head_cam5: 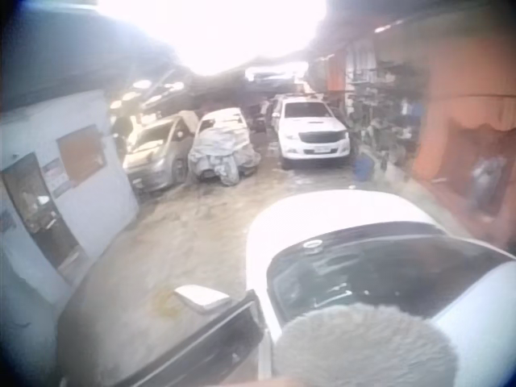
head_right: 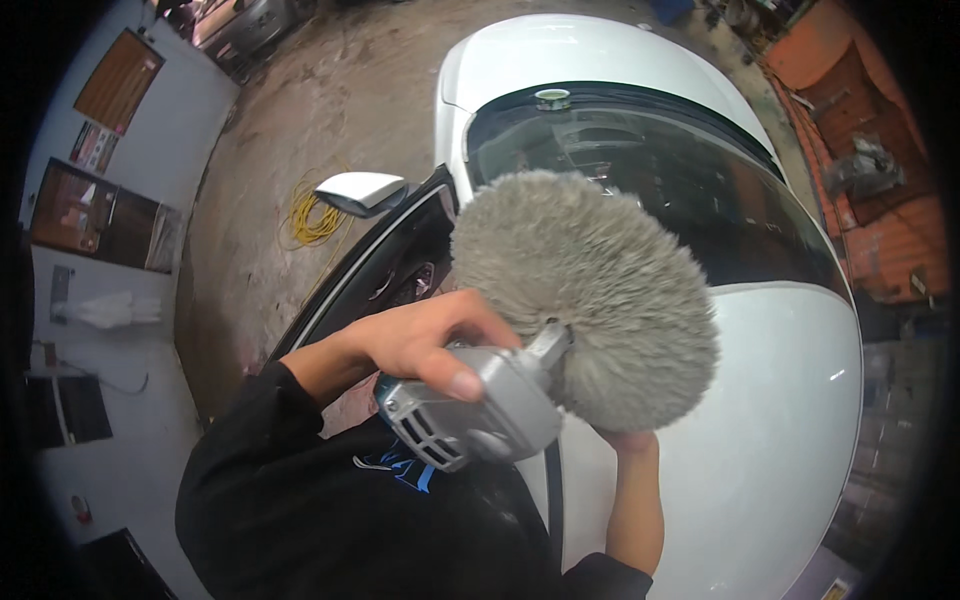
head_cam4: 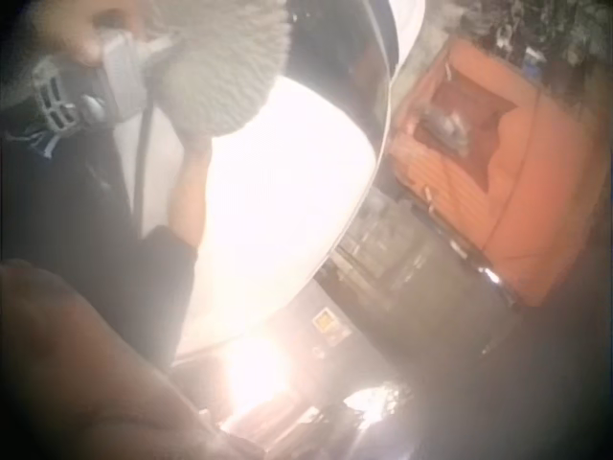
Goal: The person points to spots on the white roof of a car and then polishes the surface using a power buffer, moving the tool across the panel.
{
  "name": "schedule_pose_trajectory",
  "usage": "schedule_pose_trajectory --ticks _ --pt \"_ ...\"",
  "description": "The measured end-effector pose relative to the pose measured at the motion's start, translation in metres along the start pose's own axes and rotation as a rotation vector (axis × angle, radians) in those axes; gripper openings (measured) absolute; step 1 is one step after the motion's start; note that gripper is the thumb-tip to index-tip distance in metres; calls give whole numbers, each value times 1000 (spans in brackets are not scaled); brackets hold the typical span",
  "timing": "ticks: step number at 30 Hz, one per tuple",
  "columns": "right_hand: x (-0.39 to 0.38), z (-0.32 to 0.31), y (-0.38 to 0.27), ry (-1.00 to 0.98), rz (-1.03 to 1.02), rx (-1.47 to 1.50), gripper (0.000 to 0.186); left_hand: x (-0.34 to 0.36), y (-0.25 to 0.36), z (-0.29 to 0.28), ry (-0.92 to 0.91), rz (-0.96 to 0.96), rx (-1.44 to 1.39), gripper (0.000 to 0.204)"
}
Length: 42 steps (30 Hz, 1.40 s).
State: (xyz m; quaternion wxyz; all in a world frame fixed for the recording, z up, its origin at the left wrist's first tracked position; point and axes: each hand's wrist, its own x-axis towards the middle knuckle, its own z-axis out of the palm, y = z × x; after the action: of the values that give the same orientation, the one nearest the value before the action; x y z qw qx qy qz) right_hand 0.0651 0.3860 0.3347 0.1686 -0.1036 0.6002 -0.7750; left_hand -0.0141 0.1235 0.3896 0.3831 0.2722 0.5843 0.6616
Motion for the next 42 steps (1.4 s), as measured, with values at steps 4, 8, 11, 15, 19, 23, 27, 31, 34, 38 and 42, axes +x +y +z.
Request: schedule_pose_trajectory --ticks 4,8,11,15,19,23,27,31,34,38,42 --pt "-22 21 25 -206 129 -216 83 4 45 6 175 108 151 62" --pt "15 49 52 -149 5 -417 85 34 45 -6 400 150 76 69" --pt "31 61 64 -63 -60 -391 87 43 56 -10 509 377 7 74" --pt "18 56 69 -15 52 -47 98 13 65 -15 561 103 291 78" --pt "30 66 24 102 -38 248 119 -37 11 -35 790 401 245 56" --pt "72 61 -7 -68 -367 524 127 -113 -78 -28 798 -346 -9 60" --pt "78 49 -59 -163 -518 683 133 -115 -141 21 416 -474 -659 60" --pt "80 59 -97 465 -699 56 139 -69 -164 14 1000 116 -1078 48" --pt "79 66 -116 670 -779 -169 143 -68 -143 11 872 379 -1303 25" --pt "49 44 -147 637 -949 -162 139 -57 -95 18 471 643 -1697 10" --pt "1 3 -191 766 -1029 -400 137 -35 -80 20 23 711 -1613 12"
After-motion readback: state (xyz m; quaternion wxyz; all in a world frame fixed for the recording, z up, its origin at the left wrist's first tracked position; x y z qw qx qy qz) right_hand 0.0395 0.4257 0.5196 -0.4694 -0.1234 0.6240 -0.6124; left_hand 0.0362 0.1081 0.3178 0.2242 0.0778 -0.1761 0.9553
